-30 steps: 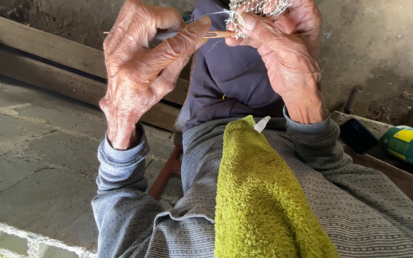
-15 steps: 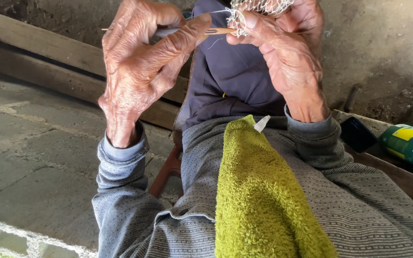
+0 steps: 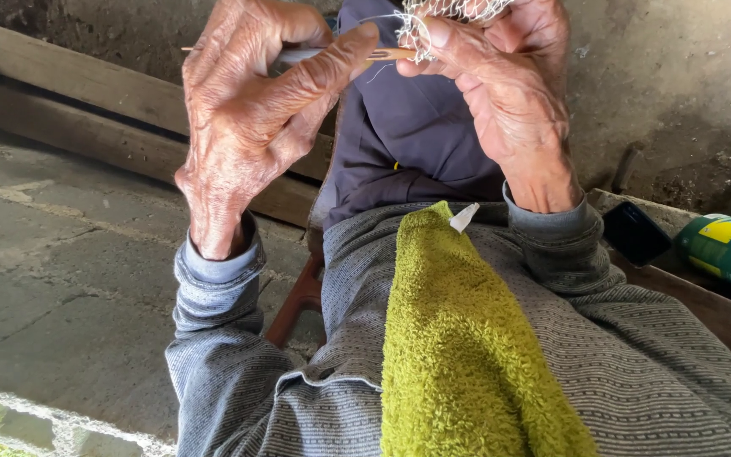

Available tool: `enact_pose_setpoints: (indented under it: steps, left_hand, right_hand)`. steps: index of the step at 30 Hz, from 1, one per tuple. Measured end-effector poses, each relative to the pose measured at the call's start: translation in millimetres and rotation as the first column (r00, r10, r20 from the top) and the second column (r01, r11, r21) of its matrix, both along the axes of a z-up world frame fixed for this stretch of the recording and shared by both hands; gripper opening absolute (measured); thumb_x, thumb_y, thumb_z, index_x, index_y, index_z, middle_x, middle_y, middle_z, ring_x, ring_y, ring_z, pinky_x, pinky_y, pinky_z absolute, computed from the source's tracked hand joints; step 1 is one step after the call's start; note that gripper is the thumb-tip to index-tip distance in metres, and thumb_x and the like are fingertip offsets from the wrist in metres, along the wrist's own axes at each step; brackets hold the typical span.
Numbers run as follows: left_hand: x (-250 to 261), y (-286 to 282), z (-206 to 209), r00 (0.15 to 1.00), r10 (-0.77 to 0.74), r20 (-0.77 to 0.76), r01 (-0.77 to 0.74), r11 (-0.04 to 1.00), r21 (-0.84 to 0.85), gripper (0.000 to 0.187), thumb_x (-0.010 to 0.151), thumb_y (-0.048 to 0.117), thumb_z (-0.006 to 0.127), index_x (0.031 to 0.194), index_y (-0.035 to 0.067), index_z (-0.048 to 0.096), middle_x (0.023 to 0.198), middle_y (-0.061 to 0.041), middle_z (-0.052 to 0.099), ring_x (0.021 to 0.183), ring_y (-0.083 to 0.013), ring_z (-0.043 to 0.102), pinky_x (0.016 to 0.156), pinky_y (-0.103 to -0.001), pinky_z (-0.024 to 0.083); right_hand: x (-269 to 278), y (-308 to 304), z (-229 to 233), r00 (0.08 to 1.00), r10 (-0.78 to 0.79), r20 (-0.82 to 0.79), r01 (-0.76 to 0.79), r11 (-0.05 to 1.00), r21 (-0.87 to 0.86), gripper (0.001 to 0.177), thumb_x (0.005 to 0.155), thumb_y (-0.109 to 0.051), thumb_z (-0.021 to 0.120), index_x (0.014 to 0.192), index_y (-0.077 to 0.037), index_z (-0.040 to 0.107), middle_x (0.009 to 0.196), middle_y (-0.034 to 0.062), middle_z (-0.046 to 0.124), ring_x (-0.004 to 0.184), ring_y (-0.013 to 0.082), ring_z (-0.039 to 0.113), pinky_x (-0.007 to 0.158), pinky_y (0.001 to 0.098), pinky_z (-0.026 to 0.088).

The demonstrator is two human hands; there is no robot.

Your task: Repairing a damaged fishing net by weaving new thread into the mesh using a netting needle and trimming excess with scissors.

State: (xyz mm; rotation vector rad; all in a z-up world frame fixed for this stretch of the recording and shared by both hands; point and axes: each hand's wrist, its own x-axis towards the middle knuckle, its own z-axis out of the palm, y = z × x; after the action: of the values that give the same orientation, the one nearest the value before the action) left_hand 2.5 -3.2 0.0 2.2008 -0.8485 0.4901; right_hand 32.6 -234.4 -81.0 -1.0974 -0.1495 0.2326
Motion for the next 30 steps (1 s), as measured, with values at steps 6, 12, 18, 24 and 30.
enact_pose_setpoints:
  steps: [6, 12, 18, 24, 30]
  left_hand:
    - [-4, -7, -2, 0.998, 0.015, -0.065, -0.015, 1.0, 0.0, 0.018, 0.114, 0.004, 0.082, 0.131, 0.007, 0.074, 0.109, -0.01, 0.06, 0.097, -0.0293, 0.058, 0.086, -0.044, 0.049]
    - [-5, -21, -2, 0.988, 0.0, -0.155, -0.007, 0.999, -0.039, 0.033, 0.114, 0.006, 0.087, 0.139, 0.003, 0.066, 0.118, -0.009, 0.06, 0.106, -0.027, 0.065, 0.093, -0.041, 0.055]
    - [4, -43, 14, 0.895, -0.076, -0.439, -0.016, 0.979, -0.202, 0.013, 0.11, 0.014, 0.073, 0.108, 0.006, 0.063, 0.094, -0.001, 0.048, 0.086, -0.0148, 0.048, 0.077, -0.032, 0.041]
    - [9, -31, -8, 0.984, -0.052, 0.168, 0.096, 0.959, -0.267, 0.021, 0.108, 0.018, 0.062, 0.116, 0.0, 0.072, 0.106, -0.013, 0.06, 0.091, -0.0285, 0.059, 0.079, -0.044, 0.044]
    - [-30, -26, -13, 0.975, -0.006, 0.222, 0.132, 0.818, -0.56, 0.018, 0.11, 0.026, 0.05, 0.112, 0.011, 0.06, 0.091, -0.007, 0.065, 0.094, -0.0208, 0.058, 0.09, -0.039, 0.053]
  right_hand:
    - [0, 4, 2, 1.0, 0.021, 0.017, -0.022, 0.998, 0.053, 0.014, 0.104, 0.001, 0.072, 0.11, -0.008, 0.063, 0.11, 0.0136, 0.072, 0.101, 0.0292, 0.076, 0.092, 0.0452, 0.071]
    - [-1, 2, -19, 1.0, 0.0, 0.03, -0.005, 0.986, 0.167, 0.027, 0.099, 0.011, 0.07, 0.095, -0.009, 0.052, 0.093, 0.0091, 0.065, 0.101, 0.032, 0.077, 0.093, 0.047, 0.072]
    - [0, 7, -36, 0.976, -0.007, 0.218, -0.028, 0.987, 0.159, 0.04, 0.101, -0.018, 0.061, 0.138, -0.007, 0.054, 0.127, 0.0126, 0.061, 0.112, 0.0273, 0.06, 0.102, 0.0455, 0.059]
    - [5, 16, -18, 0.984, -0.037, 0.174, 0.012, 0.99, 0.138, 0.044, 0.104, 0.015, 0.072, 0.137, -0.01, 0.056, 0.132, 0.0158, 0.068, 0.119, 0.033, 0.071, 0.108, 0.0517, 0.066]
    - [8, 18, -3, 0.994, -0.091, 0.055, 0.092, 0.996, -0.014, 0.021, 0.099, -0.001, 0.077, 0.115, -0.007, 0.064, 0.102, 0.0147, 0.075, 0.092, 0.0267, 0.078, 0.086, 0.0424, 0.074]
